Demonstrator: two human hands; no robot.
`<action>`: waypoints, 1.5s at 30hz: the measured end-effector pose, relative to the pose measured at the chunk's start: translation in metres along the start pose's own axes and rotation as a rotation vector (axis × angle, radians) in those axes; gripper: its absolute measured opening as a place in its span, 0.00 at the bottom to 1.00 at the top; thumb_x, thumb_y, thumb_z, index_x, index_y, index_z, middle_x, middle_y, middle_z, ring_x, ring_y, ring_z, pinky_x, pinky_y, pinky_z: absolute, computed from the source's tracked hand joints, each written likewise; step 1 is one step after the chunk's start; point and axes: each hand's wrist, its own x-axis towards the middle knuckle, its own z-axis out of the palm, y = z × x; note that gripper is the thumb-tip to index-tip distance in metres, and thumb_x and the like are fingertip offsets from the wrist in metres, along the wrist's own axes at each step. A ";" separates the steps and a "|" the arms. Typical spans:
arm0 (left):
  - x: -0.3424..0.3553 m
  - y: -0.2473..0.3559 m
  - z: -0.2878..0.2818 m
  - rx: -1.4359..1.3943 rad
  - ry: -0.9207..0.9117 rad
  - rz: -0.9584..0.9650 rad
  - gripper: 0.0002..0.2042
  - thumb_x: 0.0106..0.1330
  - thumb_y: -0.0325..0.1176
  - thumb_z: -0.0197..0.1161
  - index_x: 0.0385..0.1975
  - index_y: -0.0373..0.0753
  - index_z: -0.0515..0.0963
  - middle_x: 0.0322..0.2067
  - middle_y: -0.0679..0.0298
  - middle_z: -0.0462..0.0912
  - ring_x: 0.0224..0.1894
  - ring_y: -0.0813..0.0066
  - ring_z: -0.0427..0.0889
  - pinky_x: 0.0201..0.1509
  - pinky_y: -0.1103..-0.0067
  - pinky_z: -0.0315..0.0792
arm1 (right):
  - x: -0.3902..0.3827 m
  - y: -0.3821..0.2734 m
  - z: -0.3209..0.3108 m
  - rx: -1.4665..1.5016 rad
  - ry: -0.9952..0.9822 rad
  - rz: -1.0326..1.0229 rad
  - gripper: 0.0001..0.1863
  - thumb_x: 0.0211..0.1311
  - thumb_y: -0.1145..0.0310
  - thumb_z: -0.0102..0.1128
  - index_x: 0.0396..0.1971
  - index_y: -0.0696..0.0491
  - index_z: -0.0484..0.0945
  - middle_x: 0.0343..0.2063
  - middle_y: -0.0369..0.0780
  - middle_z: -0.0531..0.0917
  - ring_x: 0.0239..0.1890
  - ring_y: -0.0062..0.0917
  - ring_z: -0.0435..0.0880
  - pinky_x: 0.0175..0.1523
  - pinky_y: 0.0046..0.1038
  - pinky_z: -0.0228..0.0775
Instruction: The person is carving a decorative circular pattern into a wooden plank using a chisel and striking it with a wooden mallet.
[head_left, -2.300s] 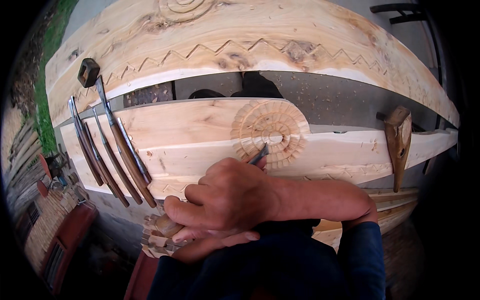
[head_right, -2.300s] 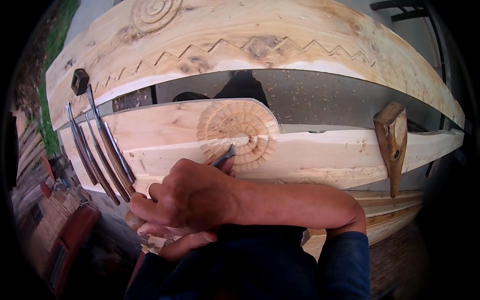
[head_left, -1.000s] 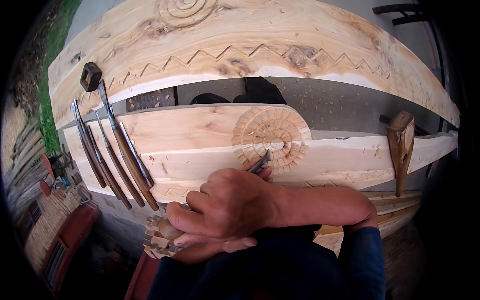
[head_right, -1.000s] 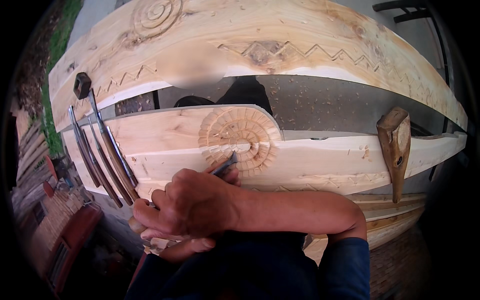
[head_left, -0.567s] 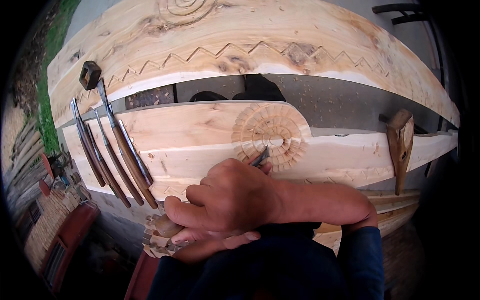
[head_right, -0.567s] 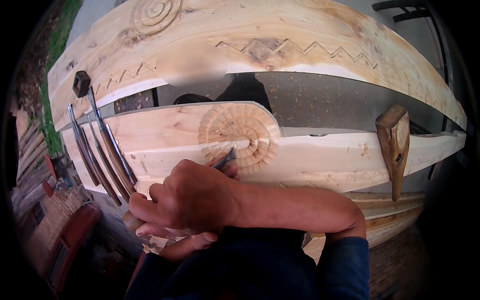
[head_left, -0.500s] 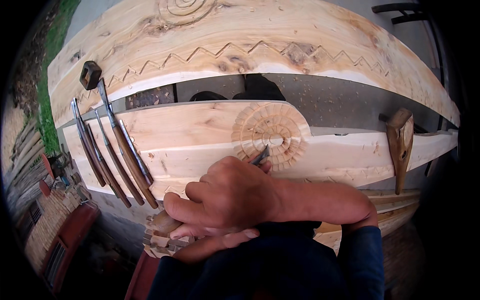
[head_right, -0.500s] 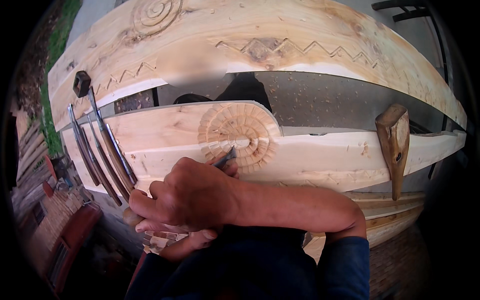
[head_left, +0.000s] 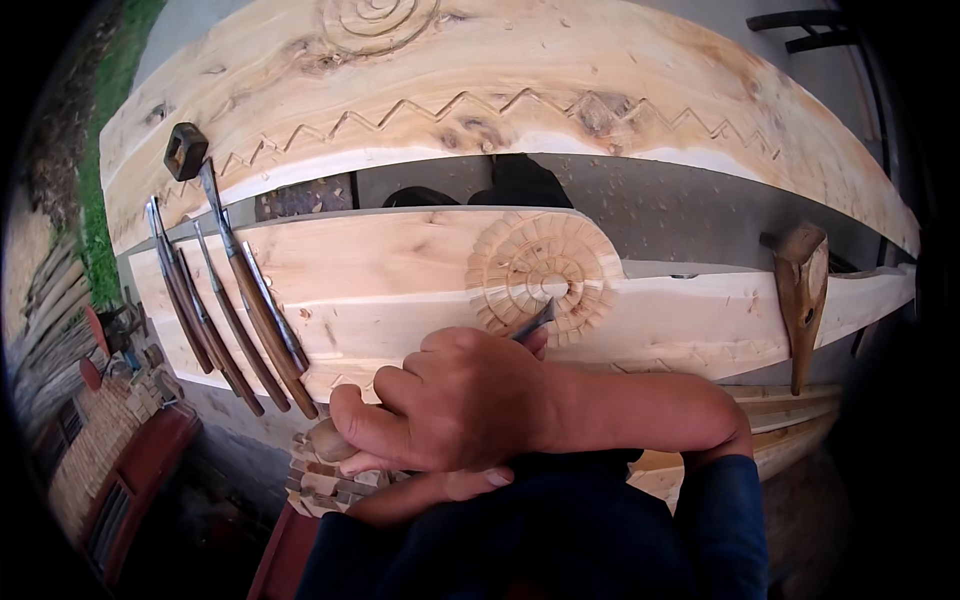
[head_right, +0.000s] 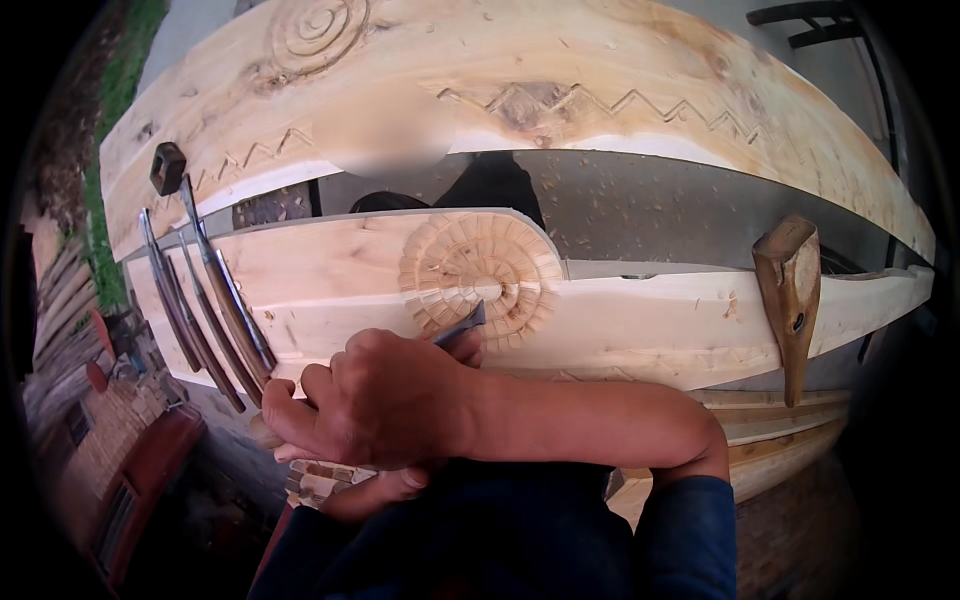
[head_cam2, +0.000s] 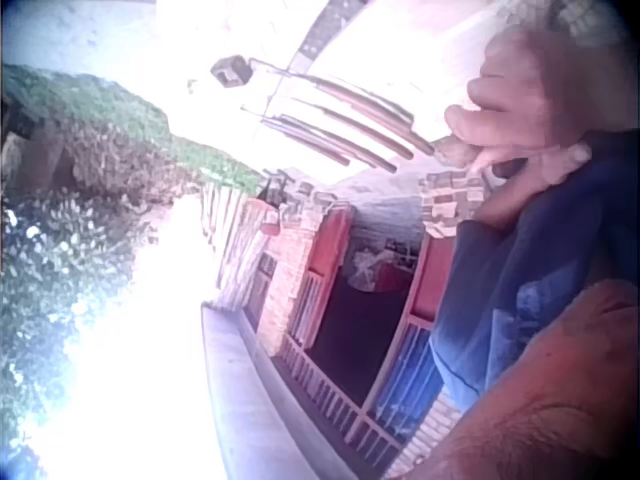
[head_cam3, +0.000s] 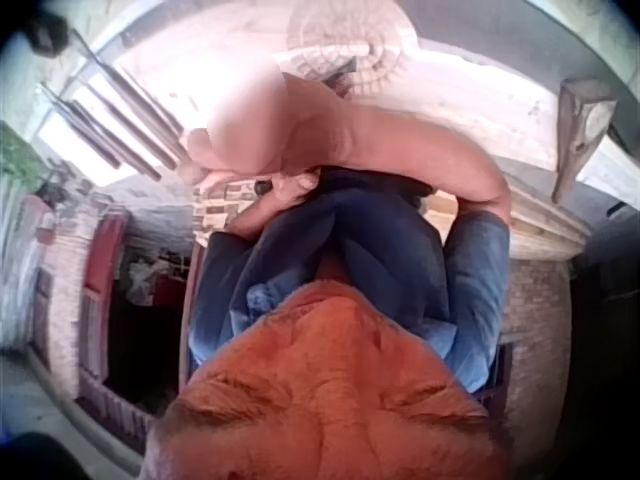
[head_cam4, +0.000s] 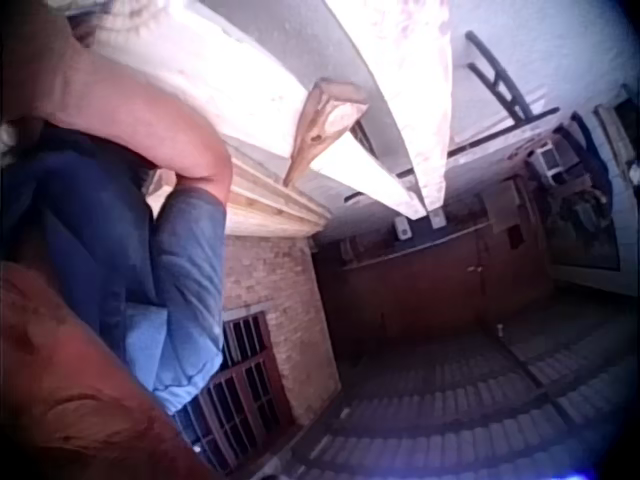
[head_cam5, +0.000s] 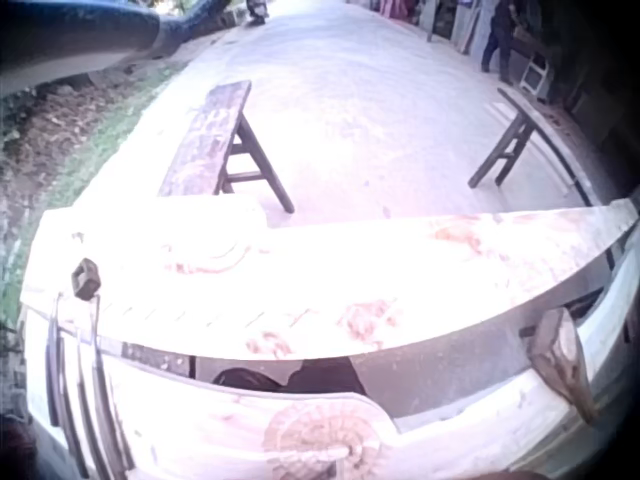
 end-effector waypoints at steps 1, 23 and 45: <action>0.005 0.003 0.001 -0.006 0.007 0.010 0.58 0.63 0.53 0.81 0.84 0.33 0.49 0.84 0.46 0.52 0.87 0.53 0.52 0.91 0.61 0.47 | -0.001 -0.009 0.000 -0.137 0.017 -0.037 0.22 0.69 0.48 0.72 0.44 0.53 0.82 0.16 0.31 0.71 0.14 0.21 0.74 0.19 0.27 0.64; 0.039 0.031 0.037 -0.230 0.491 0.131 0.60 0.61 0.57 0.83 0.83 0.32 0.51 0.84 0.42 0.52 0.87 0.47 0.52 0.91 0.59 0.46 | 0.021 -0.007 0.006 -0.327 0.176 -0.125 0.20 0.66 0.56 0.74 0.46 0.56 0.85 0.24 0.32 0.75 0.20 0.18 0.74 0.26 0.23 0.61; 0.050 0.025 0.008 -0.011 0.060 0.299 0.72 0.47 0.58 0.88 0.86 0.36 0.43 0.84 0.37 0.47 0.87 0.40 0.49 0.92 0.59 0.44 | 0.033 0.008 -0.001 -0.057 0.264 -0.079 0.24 0.60 0.47 0.80 0.30 0.52 0.79 0.17 0.33 0.73 0.16 0.23 0.77 0.22 0.29 0.68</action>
